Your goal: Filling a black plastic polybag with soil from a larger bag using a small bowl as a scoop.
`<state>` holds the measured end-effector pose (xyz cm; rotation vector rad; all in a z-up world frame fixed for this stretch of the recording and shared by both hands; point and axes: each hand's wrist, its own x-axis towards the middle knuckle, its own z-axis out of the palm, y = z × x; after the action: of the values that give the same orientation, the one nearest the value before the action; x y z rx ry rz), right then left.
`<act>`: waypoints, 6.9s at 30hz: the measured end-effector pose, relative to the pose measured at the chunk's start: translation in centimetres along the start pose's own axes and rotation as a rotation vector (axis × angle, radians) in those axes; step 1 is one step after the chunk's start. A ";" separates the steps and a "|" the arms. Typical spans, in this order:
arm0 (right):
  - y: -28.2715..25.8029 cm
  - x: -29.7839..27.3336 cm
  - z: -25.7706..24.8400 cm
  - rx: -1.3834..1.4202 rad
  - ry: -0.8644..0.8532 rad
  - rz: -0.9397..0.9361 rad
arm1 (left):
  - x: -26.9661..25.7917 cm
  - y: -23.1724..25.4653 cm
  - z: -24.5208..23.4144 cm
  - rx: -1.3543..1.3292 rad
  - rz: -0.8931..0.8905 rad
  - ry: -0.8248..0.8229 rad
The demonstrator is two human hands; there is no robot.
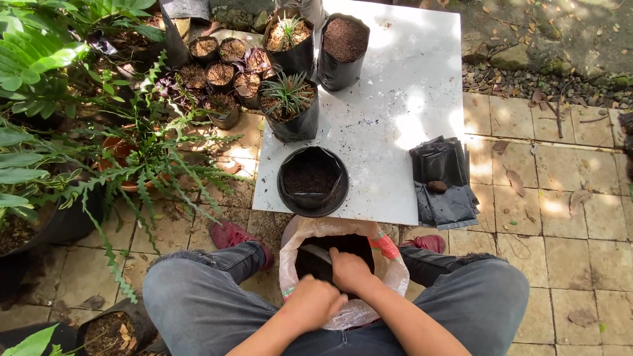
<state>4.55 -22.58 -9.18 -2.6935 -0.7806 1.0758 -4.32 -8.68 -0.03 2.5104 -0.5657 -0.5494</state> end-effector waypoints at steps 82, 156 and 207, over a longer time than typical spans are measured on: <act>3.8 2.7 4.6 -0.902 0.947 0.046 | 0.7 -7.3 -2.8 0.197 -0.470 0.920; -2.0 -8.2 -29.7 1.259 0.727 -0.010 | 3.2 -0.4 -15.9 0.344 -0.148 0.984; -9.8 -8.7 -36.3 0.206 0.433 0.020 | 6.0 -9.3 -24.1 -0.238 -0.644 0.650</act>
<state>19.72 -16.40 25.82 -2.6160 -0.5327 0.5074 14.84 4.96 12.33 2.4043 0.5308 0.0183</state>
